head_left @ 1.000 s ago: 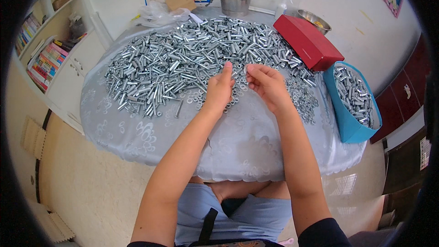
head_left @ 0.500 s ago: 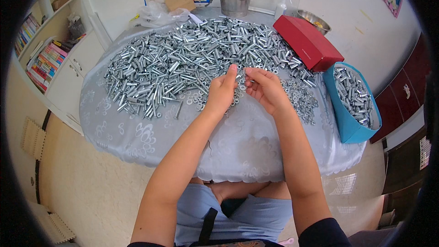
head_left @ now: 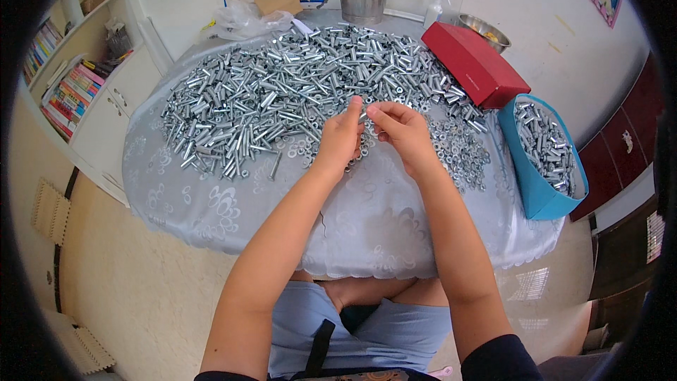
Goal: The person sits at a table covered with a large pile of metal bolts and washers. They repeatedly pick up a bolt and a washer, thread the washer onto the bolt, and place the assembled fastener into a blue container on the right side of the table.
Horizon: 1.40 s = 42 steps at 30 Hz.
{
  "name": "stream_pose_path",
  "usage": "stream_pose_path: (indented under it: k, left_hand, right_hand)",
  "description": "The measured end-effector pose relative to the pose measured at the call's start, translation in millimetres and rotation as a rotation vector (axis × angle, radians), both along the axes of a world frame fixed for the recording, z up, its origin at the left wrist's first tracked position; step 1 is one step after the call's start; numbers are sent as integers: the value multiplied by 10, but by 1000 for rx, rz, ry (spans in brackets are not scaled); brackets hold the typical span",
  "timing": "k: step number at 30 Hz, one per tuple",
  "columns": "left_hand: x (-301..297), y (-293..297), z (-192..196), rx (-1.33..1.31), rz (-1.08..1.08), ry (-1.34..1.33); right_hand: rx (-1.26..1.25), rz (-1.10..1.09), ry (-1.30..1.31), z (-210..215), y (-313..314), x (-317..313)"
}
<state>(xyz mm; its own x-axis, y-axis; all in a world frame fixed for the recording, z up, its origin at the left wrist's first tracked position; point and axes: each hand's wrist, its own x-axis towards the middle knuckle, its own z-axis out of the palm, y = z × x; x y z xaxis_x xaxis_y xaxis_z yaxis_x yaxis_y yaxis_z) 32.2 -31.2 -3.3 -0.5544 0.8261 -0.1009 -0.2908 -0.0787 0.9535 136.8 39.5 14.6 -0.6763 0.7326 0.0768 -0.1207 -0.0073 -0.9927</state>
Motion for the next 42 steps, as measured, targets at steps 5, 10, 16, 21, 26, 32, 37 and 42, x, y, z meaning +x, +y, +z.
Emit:
stream_pose_path:
  k: [5, 10, 16, 21, 26, 32, 37, 42]
  left_hand:
    - [-35, -50, 57, 9, -69, -166]
    - [-115, -79, 88, 97, -90, -237]
    - [-154, -69, 57, 96, -59, -255]
    - [-159, -56, 15, 125, -42, -266]
    - [-161, -57, 12, 117, -22, -257]
    - [-166, -41, 2, 111, -30, -251]
    - [-139, -58, 28, 94, -24, -232]
    - [-162, -60, 21, 102, -5, -241]
  right_hand:
    - [121, 101, 177, -14, -48, -35]
    - [277, -13, 73, -44, 13, -21]
    - [988, -118, -325, -184, 117, 76]
    - [1093, 69, -378, -110, 64, 143]
    - [1094, 137, -457, -146, 86, 145]
    - [1073, 180, -426, -146, 85, 143]
    - [1051, 186, -415, -144, 67, 136]
    - [1060, 282, -304, -116, -13, 96]
